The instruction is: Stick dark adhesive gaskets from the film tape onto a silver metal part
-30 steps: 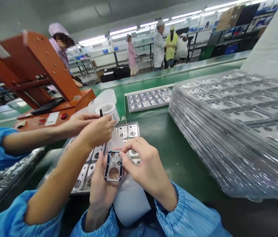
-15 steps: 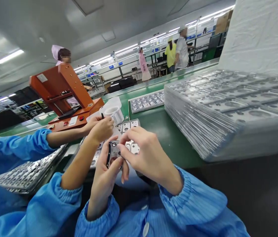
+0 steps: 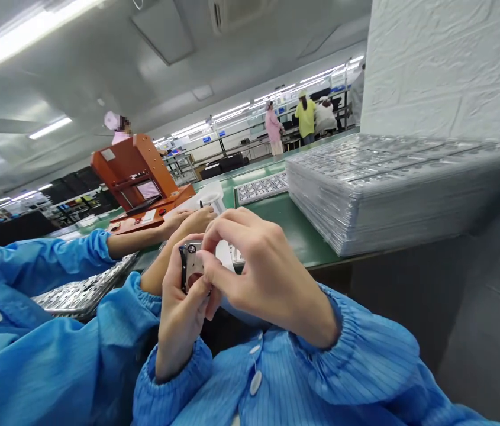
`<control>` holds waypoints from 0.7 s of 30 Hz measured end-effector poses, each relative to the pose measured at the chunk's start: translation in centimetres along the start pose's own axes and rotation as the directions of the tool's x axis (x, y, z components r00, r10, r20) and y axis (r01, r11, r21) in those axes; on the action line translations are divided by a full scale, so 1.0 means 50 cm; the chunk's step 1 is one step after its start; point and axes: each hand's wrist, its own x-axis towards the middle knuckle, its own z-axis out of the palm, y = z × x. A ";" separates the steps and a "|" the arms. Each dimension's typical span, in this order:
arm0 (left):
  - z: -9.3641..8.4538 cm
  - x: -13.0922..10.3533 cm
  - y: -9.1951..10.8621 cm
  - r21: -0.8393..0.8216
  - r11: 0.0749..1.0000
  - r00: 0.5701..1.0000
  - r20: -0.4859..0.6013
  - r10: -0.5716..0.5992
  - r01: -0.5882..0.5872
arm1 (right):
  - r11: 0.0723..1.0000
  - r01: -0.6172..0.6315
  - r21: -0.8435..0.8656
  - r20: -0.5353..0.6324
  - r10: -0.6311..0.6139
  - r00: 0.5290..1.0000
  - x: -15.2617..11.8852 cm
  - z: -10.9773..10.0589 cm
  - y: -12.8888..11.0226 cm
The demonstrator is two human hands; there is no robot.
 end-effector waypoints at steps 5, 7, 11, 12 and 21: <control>0.012 -0.030 0.015 -0.019 0.998 0.998 -0.004 0.064 -0.064 | 0.998 0.056 0.016 -0.019 -0.055 0.998 -0.012 -0.009 -0.030; 0.018 -0.041 0.020 -0.031 0.996 0.996 -0.013 0.089 -0.089 | 0.996 0.081 0.023 -0.031 -0.080 0.996 -0.016 -0.013 -0.041; 0.017 -0.052 0.020 -0.033 0.993 0.994 0.001 0.113 -0.113 | 0.989 0.149 0.008 -0.061 -0.149 0.987 -0.023 -0.021 -0.055; 0.015 -0.053 0.019 -0.033 0.993 0.993 0.010 0.116 -0.115 | 0.986 0.167 0.001 -0.068 -0.166 0.984 -0.023 -0.022 -0.055; 0.014 -0.029 0.003 -0.038 0.999 0.999 -0.037 0.009 -0.010 | 0.989 0.126 0.071 -0.074 -0.121 0.990 -0.014 -0.003 0.000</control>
